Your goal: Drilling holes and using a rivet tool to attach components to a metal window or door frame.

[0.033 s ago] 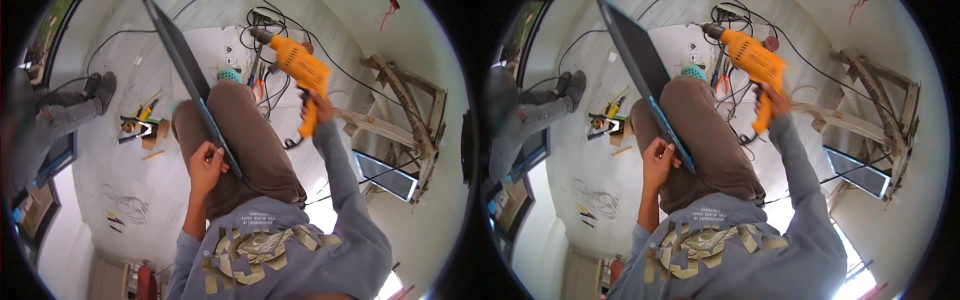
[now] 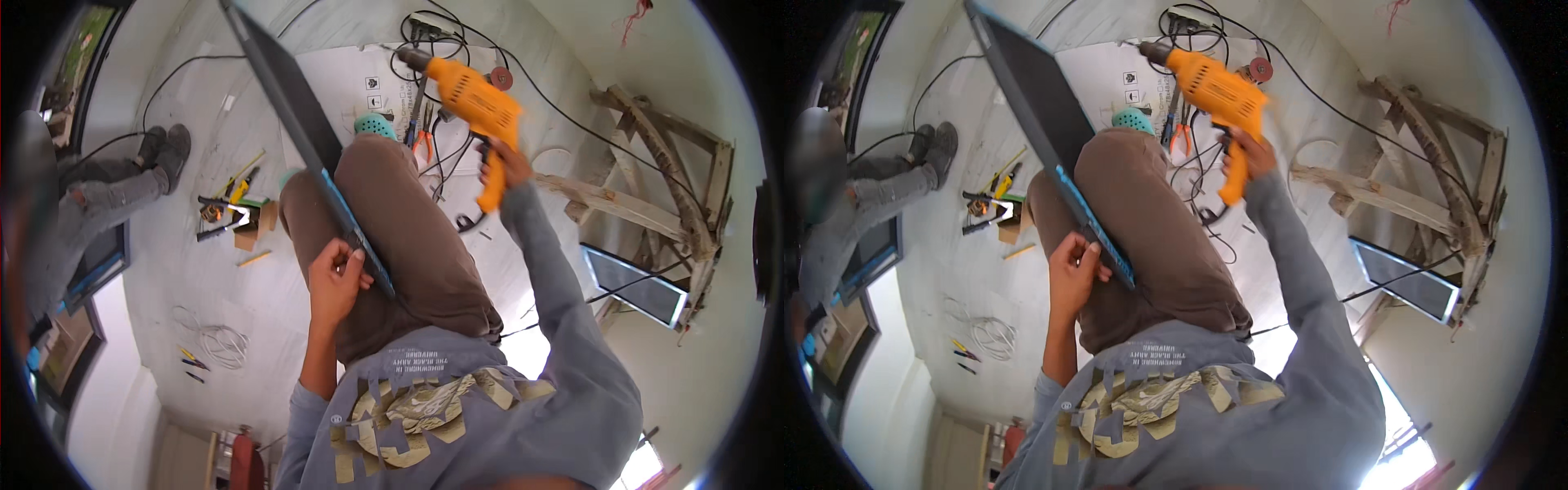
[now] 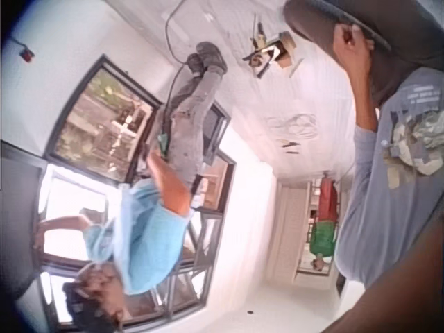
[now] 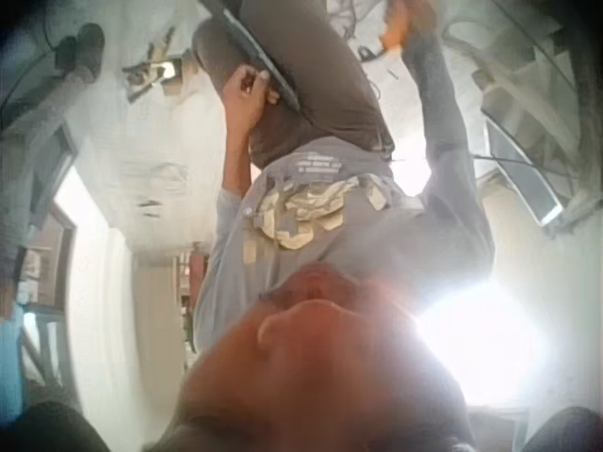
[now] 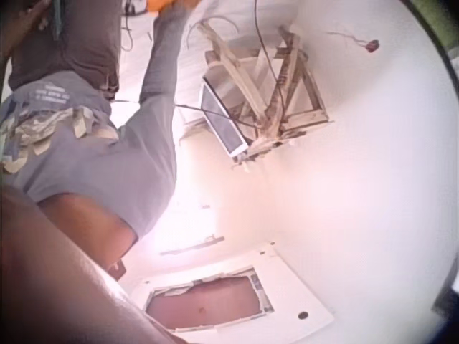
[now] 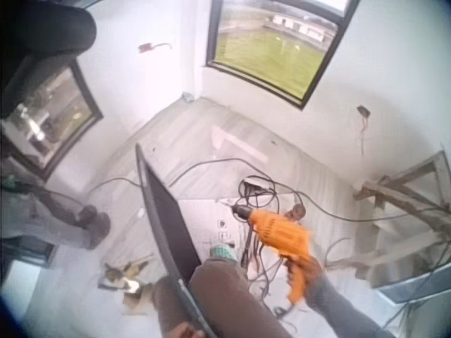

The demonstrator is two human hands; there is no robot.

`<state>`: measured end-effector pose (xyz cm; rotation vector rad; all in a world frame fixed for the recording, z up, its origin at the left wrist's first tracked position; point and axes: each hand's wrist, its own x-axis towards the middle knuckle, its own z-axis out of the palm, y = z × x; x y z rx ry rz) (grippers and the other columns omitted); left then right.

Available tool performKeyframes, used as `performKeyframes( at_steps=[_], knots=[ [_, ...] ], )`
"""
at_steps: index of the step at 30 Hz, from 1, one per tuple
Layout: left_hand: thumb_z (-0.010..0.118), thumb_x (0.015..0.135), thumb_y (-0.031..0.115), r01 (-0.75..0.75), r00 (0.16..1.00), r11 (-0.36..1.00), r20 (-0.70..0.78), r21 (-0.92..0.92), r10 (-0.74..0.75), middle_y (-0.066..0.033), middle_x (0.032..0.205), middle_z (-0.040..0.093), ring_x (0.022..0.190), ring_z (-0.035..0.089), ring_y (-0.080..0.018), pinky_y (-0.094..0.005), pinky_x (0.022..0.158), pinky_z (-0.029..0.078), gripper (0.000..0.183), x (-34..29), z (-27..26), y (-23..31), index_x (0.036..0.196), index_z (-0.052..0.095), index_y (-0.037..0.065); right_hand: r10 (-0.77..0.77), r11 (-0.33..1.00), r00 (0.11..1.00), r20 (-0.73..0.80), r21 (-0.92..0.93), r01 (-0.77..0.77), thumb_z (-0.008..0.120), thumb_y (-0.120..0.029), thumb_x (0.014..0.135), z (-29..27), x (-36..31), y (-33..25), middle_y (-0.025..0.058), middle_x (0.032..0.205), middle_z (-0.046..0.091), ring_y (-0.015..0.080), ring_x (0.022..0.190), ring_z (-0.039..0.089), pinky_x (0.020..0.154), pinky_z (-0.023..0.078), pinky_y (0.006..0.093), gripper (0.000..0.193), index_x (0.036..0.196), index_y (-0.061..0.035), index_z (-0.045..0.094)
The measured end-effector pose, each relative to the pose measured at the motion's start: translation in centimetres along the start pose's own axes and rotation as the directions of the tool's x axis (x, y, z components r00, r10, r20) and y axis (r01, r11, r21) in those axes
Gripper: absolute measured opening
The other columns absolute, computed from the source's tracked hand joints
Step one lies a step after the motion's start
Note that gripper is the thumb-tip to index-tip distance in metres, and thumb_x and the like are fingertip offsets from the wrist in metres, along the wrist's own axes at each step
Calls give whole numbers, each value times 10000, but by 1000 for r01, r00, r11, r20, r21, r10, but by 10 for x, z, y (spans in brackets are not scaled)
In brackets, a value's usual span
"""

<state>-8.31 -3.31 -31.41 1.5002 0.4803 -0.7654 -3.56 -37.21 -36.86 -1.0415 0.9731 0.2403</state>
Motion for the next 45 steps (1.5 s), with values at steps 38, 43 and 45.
performKeyframes(
  at_steps=[38,43,45],
  knots=[
    [591,953,98,191,982,977,-17,91,-190,-30,708,613,662,652,-90,-236,572,506,159,-17,1,19,833,518,24,104,900,990,-93,-415,-134,689,-484,860,-59,394,227,123,869,685,269,733,658,643,528,374,454,1045,-70,671],
    [591,971,160,81,997,995,-2,64,-81,-12,676,585,601,625,-76,-228,536,503,185,-13,0,1,843,518,47,-417,178,893,170,-948,264,690,-388,851,-48,363,200,247,1212,606,408,1140,569,975,456,450,560,1267,-32,573],
    [586,973,168,17,1000,998,-17,64,-16,-16,681,588,592,625,-81,-231,526,503,187,-10,1,-6,846,518,49,-549,173,803,232,-908,381,696,-321,846,-29,323,182,243,1186,600,408,1143,547,985,445,457,506,1239,-25,577]
  ],
)
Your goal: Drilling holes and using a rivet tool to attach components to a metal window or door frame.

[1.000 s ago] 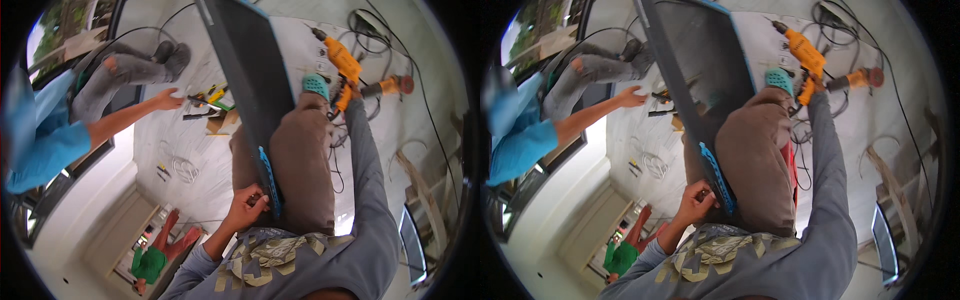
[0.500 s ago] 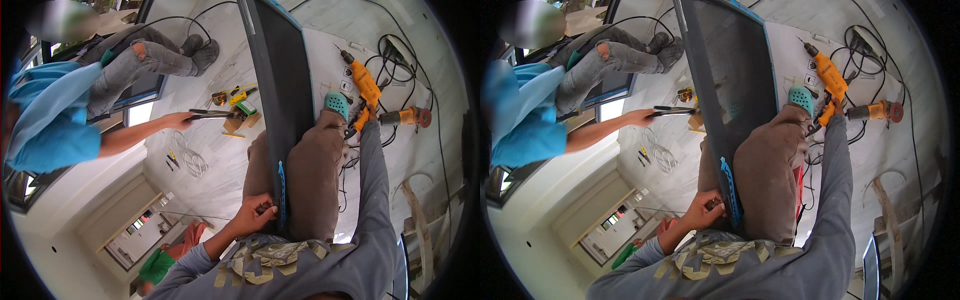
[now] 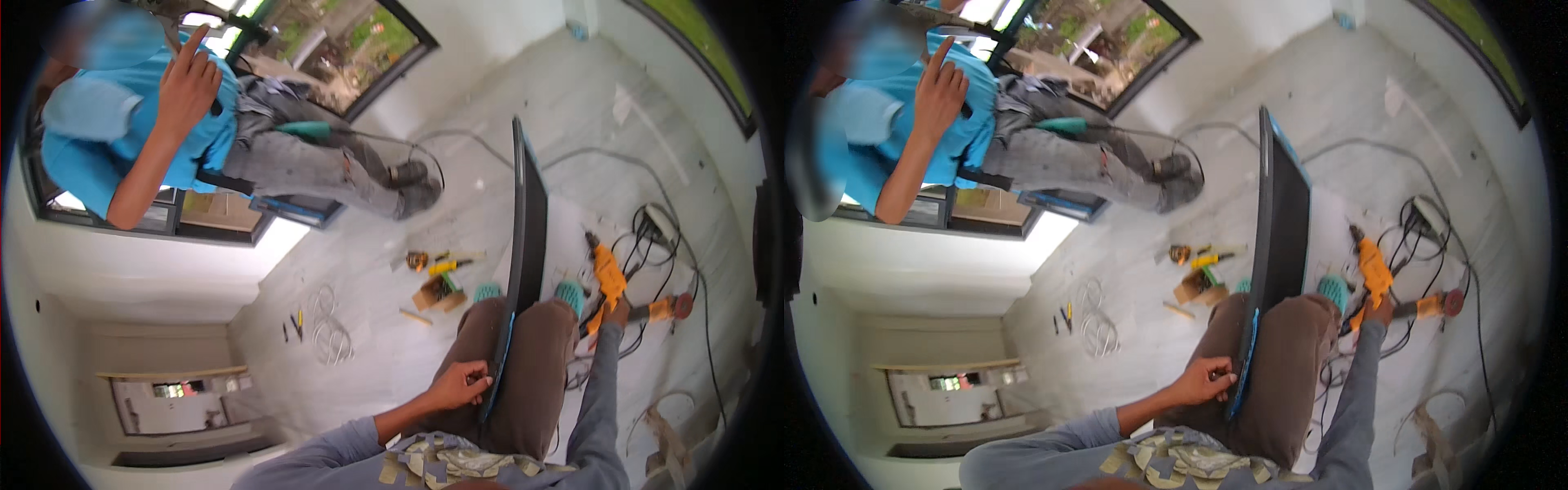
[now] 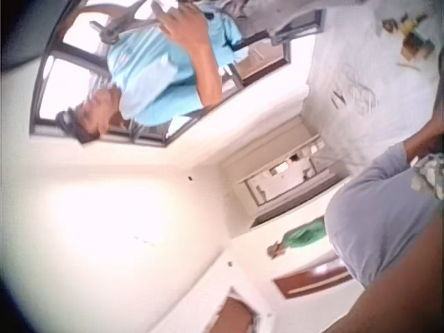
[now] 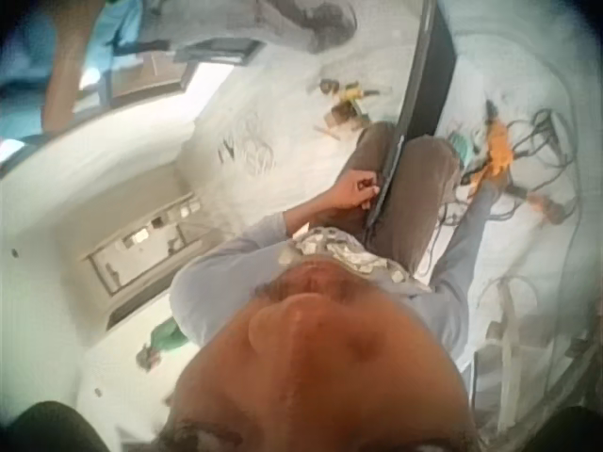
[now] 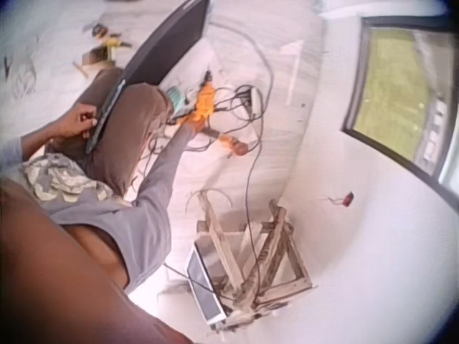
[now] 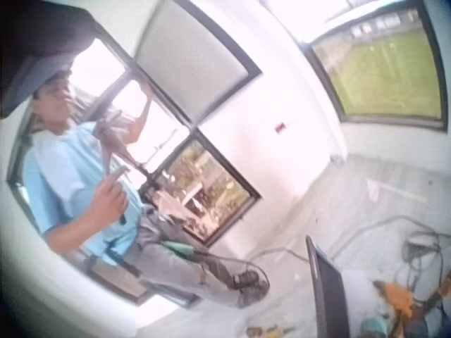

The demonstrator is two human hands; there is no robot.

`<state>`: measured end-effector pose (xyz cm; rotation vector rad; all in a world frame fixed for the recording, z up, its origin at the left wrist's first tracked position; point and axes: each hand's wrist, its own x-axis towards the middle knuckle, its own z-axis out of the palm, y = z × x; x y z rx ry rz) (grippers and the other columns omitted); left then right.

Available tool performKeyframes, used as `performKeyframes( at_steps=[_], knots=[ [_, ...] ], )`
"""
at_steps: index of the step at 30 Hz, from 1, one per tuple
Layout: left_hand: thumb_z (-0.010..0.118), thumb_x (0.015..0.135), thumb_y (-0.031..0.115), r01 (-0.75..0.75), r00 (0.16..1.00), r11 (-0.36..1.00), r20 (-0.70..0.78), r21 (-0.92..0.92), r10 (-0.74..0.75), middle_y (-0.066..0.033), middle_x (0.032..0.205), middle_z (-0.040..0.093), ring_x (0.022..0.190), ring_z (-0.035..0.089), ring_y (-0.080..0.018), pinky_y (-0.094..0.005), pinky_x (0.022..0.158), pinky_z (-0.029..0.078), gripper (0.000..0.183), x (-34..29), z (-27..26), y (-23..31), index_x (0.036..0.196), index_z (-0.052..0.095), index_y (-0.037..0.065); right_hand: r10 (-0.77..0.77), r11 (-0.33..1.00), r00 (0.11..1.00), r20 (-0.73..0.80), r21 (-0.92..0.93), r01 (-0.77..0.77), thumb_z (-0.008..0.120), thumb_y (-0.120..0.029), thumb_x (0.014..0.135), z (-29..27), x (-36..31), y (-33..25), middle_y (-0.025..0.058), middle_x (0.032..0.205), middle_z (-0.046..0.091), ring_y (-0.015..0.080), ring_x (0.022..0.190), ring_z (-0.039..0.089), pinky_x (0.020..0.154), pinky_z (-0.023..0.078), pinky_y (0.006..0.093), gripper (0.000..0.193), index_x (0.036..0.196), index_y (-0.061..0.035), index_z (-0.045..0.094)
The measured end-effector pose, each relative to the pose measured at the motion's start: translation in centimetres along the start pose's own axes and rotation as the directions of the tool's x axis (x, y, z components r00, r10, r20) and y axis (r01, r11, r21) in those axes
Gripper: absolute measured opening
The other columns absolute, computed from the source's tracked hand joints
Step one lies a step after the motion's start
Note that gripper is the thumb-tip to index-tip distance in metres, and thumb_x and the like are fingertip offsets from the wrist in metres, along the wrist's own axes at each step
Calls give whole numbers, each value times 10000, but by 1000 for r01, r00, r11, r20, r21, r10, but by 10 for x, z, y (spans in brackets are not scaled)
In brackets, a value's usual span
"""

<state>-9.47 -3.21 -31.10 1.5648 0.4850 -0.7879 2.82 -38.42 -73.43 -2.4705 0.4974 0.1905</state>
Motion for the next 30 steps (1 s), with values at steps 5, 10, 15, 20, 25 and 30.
performKeyframes(
  at_steps=[5,10,15,20,25,30],
  knots=[
    [573,979,197,-51,999,998,-2,33,51,-30,688,596,575,632,-103,-249,501,509,208,9,-1,-12,855,522,37,34,861,999,-10,508,-24,702,-235,839,-92,-72,-131,146,1079,638,271,1014,610,881,477,367,373,1142,-33,625],
    [575,973,194,-107,994,994,18,11,107,-46,669,601,559,643,-135,-260,488,518,207,14,-2,-15,850,530,35,-216,710,971,-98,667,225,679,-206,834,-171,-173,-248,115,1098,632,243,1011,611,898,480,372,357,1145,-35,637],
    [586,963,198,-120,992,993,28,5,120,-58,650,600,557,651,-147,-269,476,522,212,22,0,-13,831,534,40,-356,828,902,-244,365,426,653,-326,810,-191,-201,-279,201,1181,600,399,1100,553,966,440,472,436,1140,-42,644],
    [599,951,210,-129,992,992,-8,14,129,-57,649,599,539,647,-150,-272,461,521,214,28,2,-18,828,543,44,-490,813,804,-338,157,561,667,-229,779,-182,-192,-271,193,1130,603,391,1082,553,947,440,464,387,1108,-28,631],
    [607,940,221,-140,990,990,-14,-7,140,-57,660,602,527,645,-149,-271,455,520,213,29,1,-21,836,554,42,-502,821,787,-358,90,564,662,-254,776,-177,-194,-276,184,1108,602,391,1050,556,905,454,468,385,1091,-36,631],
    [612,889,205,-136,988,990,-69,49,139,-68,657,635,532,672,-168,-291,457,538,192,31,3,-21,820,586,27,-510,789,795,-329,189,584,663,-266,788,-179,-189,-278,178,1086,607,380,1033,561,869,461,473,374,1084,-41,621]
  ],
)
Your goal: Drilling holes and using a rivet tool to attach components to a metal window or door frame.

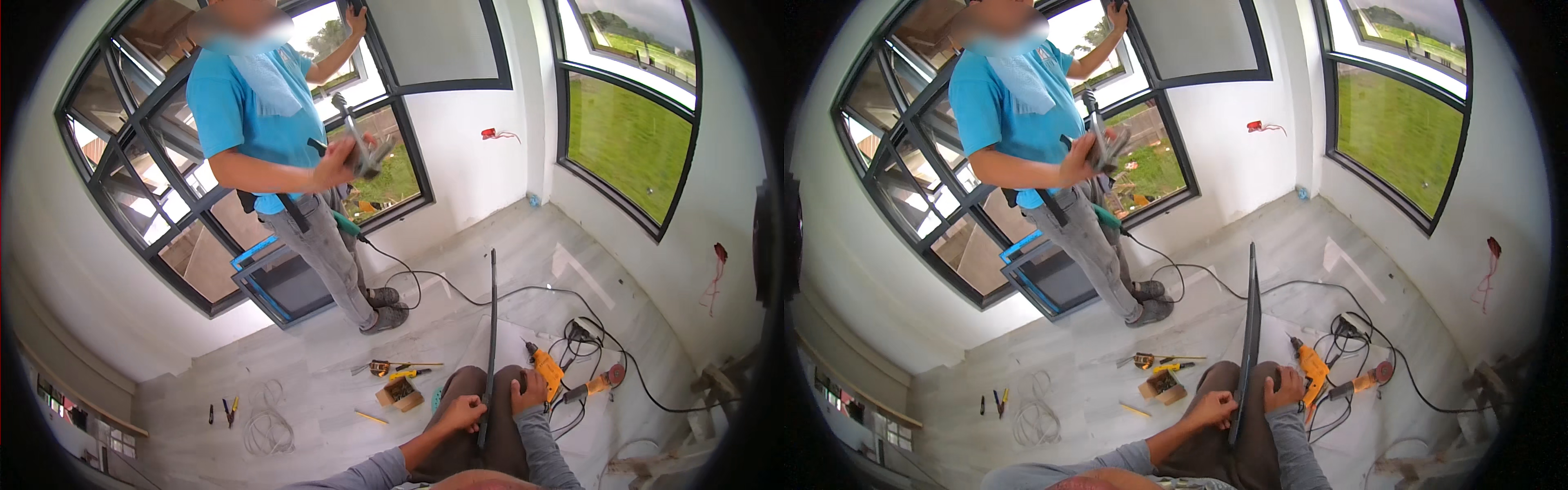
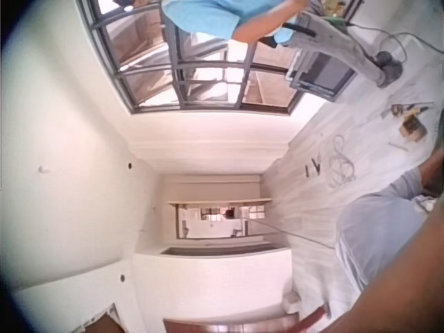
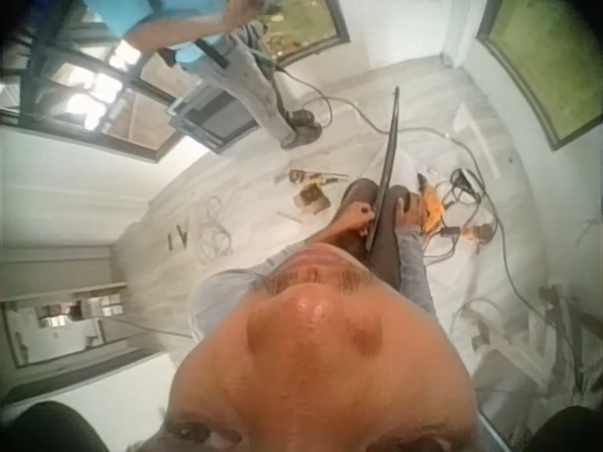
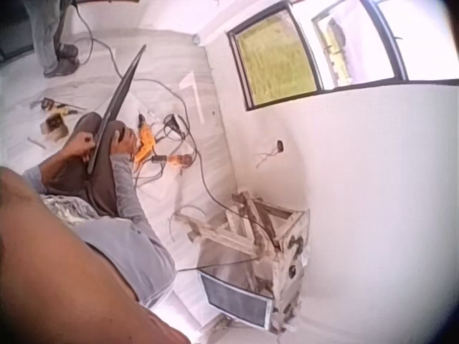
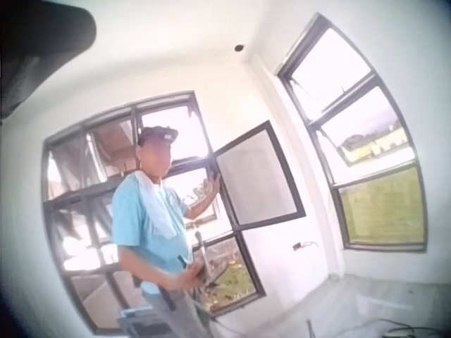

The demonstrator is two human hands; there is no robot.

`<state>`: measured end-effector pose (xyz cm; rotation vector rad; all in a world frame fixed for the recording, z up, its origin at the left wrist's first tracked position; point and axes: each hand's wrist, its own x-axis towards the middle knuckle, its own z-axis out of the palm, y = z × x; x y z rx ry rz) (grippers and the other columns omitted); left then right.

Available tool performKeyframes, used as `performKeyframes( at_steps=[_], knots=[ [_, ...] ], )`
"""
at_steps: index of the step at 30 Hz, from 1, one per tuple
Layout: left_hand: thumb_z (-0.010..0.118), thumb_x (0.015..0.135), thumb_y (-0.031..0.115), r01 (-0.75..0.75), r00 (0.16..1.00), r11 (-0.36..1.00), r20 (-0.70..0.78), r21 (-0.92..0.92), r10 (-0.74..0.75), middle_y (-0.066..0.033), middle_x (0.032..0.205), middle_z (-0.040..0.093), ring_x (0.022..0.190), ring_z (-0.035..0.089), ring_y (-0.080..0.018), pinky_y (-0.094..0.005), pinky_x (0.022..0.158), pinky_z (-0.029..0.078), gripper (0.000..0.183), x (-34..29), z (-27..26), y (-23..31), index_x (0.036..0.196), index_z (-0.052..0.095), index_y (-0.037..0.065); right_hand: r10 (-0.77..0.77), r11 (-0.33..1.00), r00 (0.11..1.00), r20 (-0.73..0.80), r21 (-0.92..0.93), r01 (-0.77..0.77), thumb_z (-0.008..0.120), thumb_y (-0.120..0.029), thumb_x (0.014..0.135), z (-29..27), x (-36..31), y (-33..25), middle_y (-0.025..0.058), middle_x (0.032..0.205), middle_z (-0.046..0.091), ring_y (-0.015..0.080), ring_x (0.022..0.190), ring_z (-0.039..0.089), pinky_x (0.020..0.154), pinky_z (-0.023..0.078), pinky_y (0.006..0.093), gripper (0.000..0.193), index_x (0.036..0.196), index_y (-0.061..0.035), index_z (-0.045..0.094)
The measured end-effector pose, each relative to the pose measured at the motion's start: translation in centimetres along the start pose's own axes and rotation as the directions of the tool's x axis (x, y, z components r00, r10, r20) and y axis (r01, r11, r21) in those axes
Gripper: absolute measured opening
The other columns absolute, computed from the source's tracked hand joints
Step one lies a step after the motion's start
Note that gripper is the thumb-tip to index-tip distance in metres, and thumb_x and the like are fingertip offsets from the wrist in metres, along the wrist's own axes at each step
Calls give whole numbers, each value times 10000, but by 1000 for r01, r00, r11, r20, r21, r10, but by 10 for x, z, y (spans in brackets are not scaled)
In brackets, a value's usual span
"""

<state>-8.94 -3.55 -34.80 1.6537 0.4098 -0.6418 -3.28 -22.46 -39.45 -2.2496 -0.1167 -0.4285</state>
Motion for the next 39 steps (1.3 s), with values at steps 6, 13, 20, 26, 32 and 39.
performKeyframes(
  at_steps=[6,13,20,26,32,39],
  knots=[
    [581,930,177,-44,999,998,11,-49,44,-86,705,640,574,667,-176,-285,488,543,181,-5,-1,-8,937,600,-3,-43,999,999,-14,-6,43,653,-242,808,-2,2,2,165,1047,620,379,989,575,866,461,462,341,1078,-37,615],
    [627,919,141,-213,952,975,-238,-59,193,-88,838,675,619,648,-146,-278,558,545,339,-52,-67,11,1211,550,-13,-2,1000,1000,7,7,2,666,-201,805,-8,1,0,179,1064,619,387,998,580,873,463,457,342,1091,-24,610],
    [660,912,166,-879,298,474,-703,63,646,-111,996,617,882,616,-131,-274,715,536,483,-108,-148,147,1294,455,-46,-25,1000,999,23,11,24,674,-211,813,-3,-1,4,174,1044,632,376,992,590,879,463,448,340,1085,-18,612],
    [782,812,118,-887,2,359,-776,290,631,-131,1047,547,810,601,-155,-253,689,520,764,-105,-133,229,1431,346,21,45,998,995,86,39,-49,682,-232,822,-2,1,13,169,1064,644,362,1016,599,899,466,428,356,1096,-14,615],
    [794,794,129,-601,-176,473,-684,644,708,-71,915,567,710,565,-128,-269,614,489,656,-105,-157,246,1350,467,12,94,991,991,93,85,-102,677,-268,841,-5,-2,14,171,1079,654,351,1032,605,908,471,432,389,1128,-12,619],
    [667,888,175,-575,-59,555,-706,602,706,-41,678,637,595,581,-124,-276,606,488,173,-44,-222,128,938,695,11,-55,998,991,119,-33,59,619,-379,915,-26,-17,-10,246,1287,543,418,1191,508,1024,399,463,573,1335,-6,505]
  ],
)
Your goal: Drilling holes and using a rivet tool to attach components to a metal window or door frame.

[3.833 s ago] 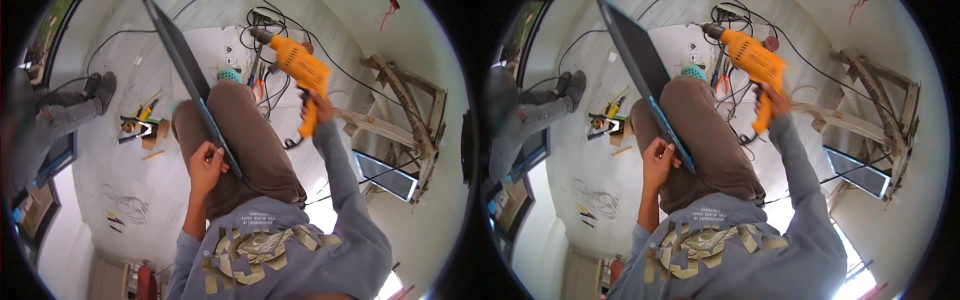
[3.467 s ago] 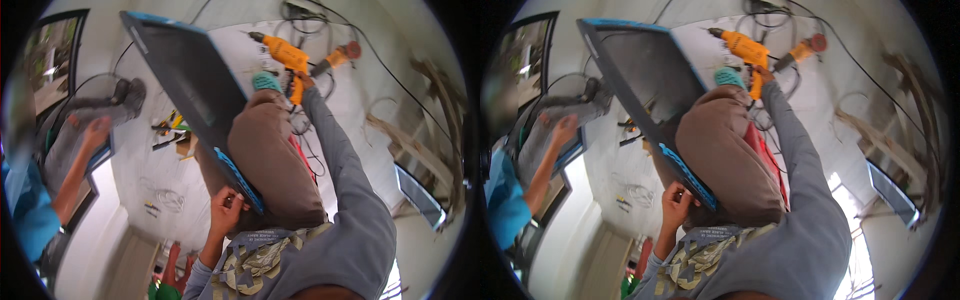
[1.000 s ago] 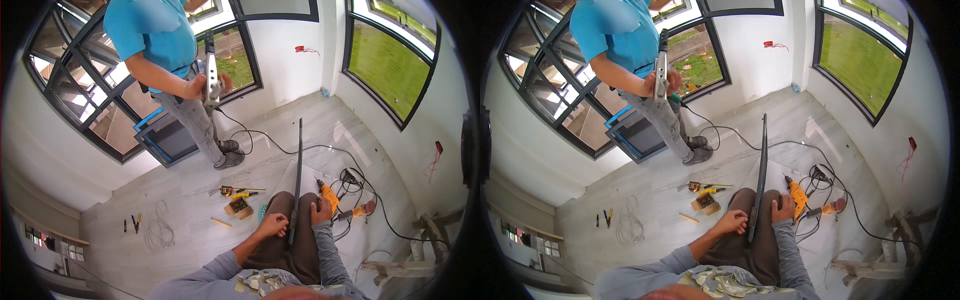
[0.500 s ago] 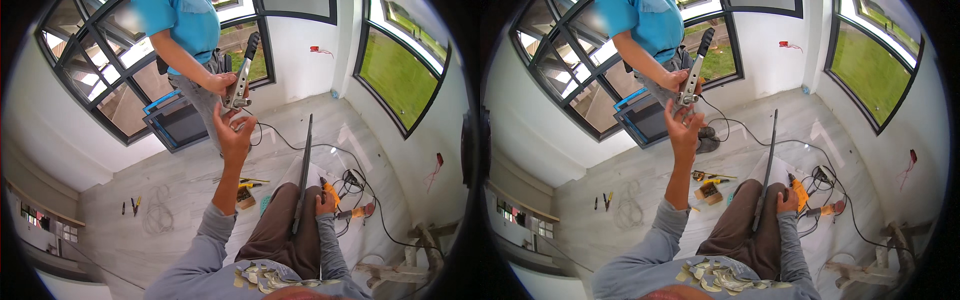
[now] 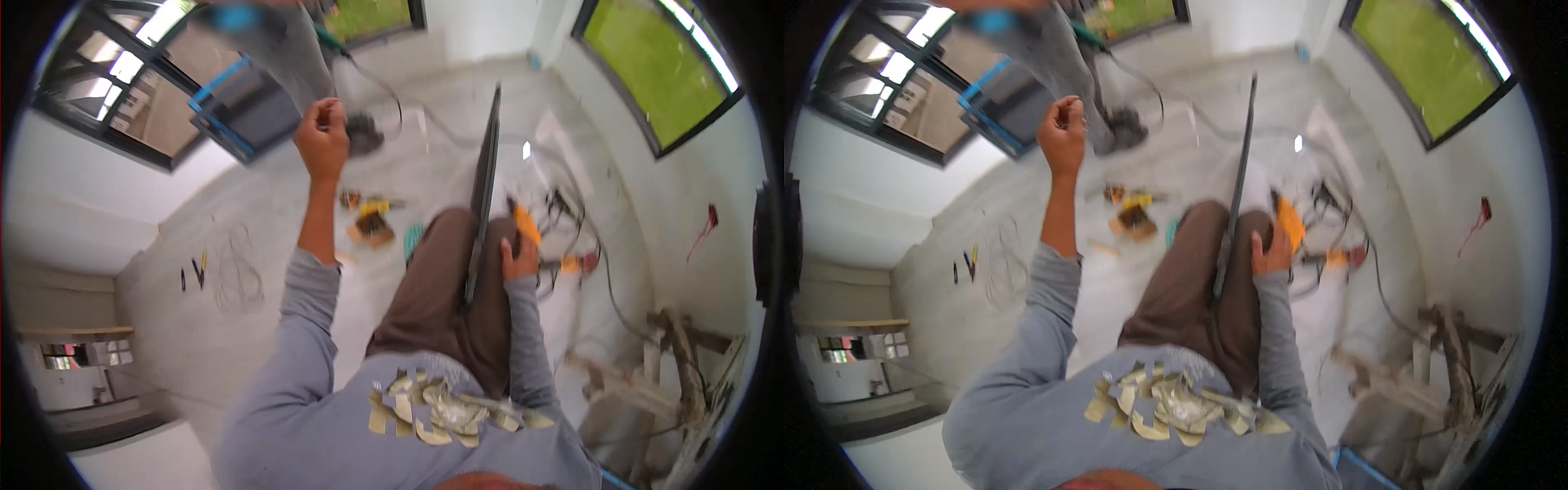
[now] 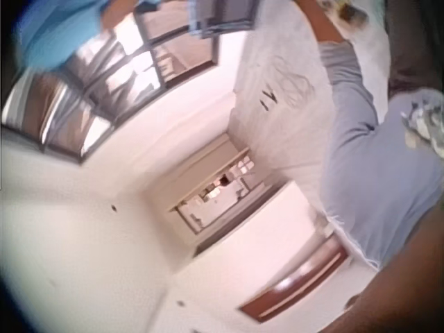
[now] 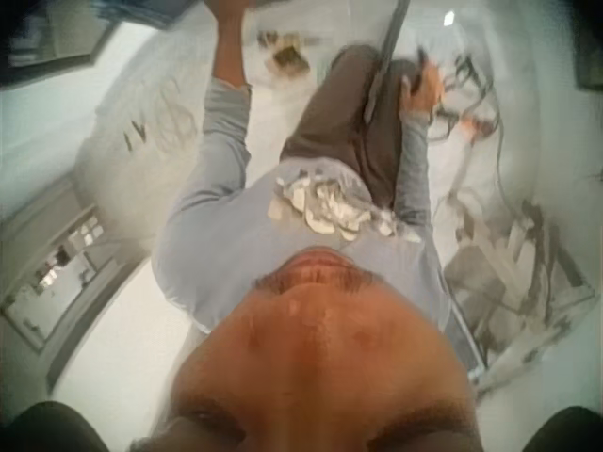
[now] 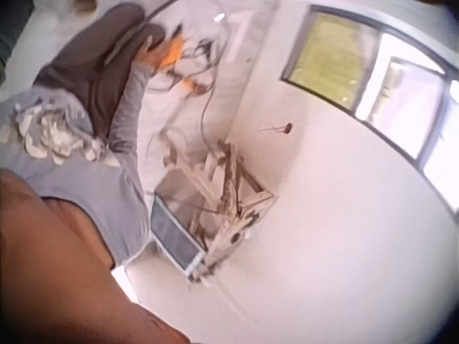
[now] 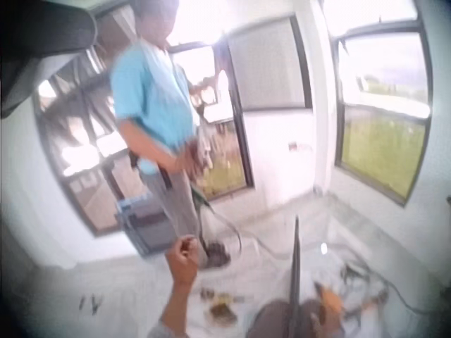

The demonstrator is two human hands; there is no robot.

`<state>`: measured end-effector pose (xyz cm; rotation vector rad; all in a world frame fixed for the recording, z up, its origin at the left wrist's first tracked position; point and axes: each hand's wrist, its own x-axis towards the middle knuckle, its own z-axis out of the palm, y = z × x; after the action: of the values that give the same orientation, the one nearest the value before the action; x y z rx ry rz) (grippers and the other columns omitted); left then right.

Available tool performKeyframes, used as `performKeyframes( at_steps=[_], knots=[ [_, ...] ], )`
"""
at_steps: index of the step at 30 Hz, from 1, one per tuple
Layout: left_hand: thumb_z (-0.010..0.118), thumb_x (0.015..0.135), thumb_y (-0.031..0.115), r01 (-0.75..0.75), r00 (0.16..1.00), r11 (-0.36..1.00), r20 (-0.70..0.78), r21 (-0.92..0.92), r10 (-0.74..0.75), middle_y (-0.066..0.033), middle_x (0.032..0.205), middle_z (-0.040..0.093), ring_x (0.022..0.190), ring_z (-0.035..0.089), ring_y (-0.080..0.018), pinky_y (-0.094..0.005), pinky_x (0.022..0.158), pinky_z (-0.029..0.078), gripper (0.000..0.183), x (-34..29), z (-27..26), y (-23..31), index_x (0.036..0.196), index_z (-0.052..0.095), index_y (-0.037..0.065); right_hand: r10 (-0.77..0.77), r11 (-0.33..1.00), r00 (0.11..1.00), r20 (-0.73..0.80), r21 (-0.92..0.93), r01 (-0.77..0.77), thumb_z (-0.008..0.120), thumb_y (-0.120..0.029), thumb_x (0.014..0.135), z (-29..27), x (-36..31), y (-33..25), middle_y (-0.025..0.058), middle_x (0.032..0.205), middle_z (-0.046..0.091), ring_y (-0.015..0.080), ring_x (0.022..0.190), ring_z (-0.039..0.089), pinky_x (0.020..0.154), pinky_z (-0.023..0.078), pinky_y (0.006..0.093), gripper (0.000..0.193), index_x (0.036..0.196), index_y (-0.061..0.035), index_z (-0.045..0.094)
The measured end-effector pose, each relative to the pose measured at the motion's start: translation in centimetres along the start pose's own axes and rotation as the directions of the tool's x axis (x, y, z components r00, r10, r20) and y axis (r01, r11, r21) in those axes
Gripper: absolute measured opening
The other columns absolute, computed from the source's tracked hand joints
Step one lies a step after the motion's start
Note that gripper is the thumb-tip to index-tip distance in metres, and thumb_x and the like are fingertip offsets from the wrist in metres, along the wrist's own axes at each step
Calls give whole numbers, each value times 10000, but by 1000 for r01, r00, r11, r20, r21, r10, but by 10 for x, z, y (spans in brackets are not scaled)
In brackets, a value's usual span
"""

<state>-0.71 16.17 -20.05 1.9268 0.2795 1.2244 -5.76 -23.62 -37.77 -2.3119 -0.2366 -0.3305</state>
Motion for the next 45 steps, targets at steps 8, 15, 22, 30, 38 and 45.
performKeyframes(
  at_steps=[8,15,22,30,38,45],
  knots=[
    [688,826,169,758,519,507,91,410,-850,-53,668,669,531,599,-138,-301,535,491,136,-233,-29,-256,817,718,36,148,988,967,205,17,-155,685,-249,857,-24,-10,-28,240,1374,489,398,1262,476,1063,382,432,644,1414,-42,435],
    [686,790,162,397,522,390,145,831,-840,-107,764,716,710,688,-259,-390,699,546,98,-305,-2,-354,828,745,94,258,953,920,296,79,-293,688,-260,825,-29,23,-33,242,1373,470,389,1279,457,1081,358,440,666,1383,9,442],
    [704,740,200,101,381,411,346,906,-857,-156,826,715,807,692,-335,-421,768,547,168,-327,23,-391,868,767,111,401,897,839,369,27,-441,644,-524,844,-33,29,-15,264,1391,409,395,1287,439,1061,367,484,785,1397,-31,383],
    [706,752,241,-30,263,382,376,924,-888,-194,946,704,895,675,-381,-461,820,537,246,-320,33,-405,954,745,107,453,871,812,369,10,-491,648,-601,807,-35,19,-9,276,1391,365,414,1290,420,1037,379,498,857,1417,-84,339],
    [663,807,156,-194,313,387,431,901,-846,-212,931,701,901,668,-400,-491,814,527,145,-317,33,-418,890,710,46,454,867,829,325,51,-495,678,-576,789,-38,12,-6,291,1387,358,414,1297,411,1052,366,494,860,1414,-94,337],
    [675,813,230,55,346,258,224,964,-911,-249,964,694,934,671,-405,-477,813,531,248,-328,53,-431,933,717,18,469,860,814,342,32,-509,673,-540,795,-40,12,-6,290,1400,349,410,1306,409,1070,359,495,835,1415,-98,330]
  ],
)
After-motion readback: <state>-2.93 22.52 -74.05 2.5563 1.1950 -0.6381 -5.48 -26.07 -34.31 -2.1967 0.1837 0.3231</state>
